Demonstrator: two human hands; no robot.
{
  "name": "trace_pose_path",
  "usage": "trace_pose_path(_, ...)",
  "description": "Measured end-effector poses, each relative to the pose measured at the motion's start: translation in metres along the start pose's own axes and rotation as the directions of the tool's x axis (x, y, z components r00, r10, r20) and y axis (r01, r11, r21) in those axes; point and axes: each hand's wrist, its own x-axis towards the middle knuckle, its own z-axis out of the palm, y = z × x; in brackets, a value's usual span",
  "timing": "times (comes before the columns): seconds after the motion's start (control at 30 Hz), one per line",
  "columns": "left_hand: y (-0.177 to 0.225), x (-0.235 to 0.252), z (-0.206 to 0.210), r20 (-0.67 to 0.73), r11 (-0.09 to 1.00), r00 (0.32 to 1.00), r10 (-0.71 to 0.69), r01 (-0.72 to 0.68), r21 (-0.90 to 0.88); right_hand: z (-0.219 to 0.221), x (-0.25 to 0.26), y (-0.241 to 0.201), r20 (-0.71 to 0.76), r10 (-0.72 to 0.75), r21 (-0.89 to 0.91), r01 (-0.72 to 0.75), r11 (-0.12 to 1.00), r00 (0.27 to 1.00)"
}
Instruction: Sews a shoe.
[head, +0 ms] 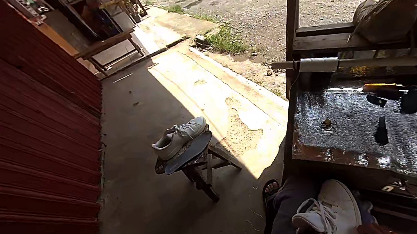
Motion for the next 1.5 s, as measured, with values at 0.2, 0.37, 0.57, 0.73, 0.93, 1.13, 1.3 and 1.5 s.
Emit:
trace_pose_path(0.2,0.022,0.013,0.014,-0.062,0.940,0.991,0.114,-0.088,0.329,0.003,0.002,0.010,-0.086,-0.121,-0.061,0.116,0.991,0.989)
trace_pose_path(0.37,0.015,0.020,0.014,-0.058,0.971,0.978,0.203,-0.193,0.143,0.000,0.006,0.014,-0.081,-0.188,-0.062,0.183,0.981,0.979)
trace_pose_path(0.57,0.014,0.022,0.011,0.105,0.855,0.979,0.177,-0.206,0.476,0.020,-0.006,0.004,-0.123,0.007,0.031,-0.003,1.000,0.992)
trace_pose_path(0.73,0.000,0.018,-0.006,0.030,0.819,0.927,0.374,-0.345,0.459,0.016,0.002,0.015,-0.133,-0.109,-0.012,0.108,0.994,0.985)
trace_pose_path(0.93,-0.010,0.024,-0.005,0.025,0.831,0.954,0.298,-0.272,0.485,0.007,0.002,0.027,-0.111,0.069,-0.042,-0.074,0.996,0.991)
trace_pose_path(1.13,-0.031,0.029,0.004,-0.119,0.857,0.910,0.398,-0.322,0.402,0.015,-0.031,0.068,-0.192,0.222,-0.033,-0.232,0.972,0.956)
trace_pose_path(1.3,-0.018,0.019,0.011,-0.023,0.797,0.973,0.229,-0.174,0.579,0.035,-0.069,0.085,-0.002,0.381,0.115,-0.378,0.919,0.925)
trace_pose_path(1.5,-0.011,0.010,0.016,-0.067,0.614,0.947,0.313,-0.148,0.775,0.067,-0.089,0.039,-0.103,0.030,0.417,0.016,0.909,0.994)
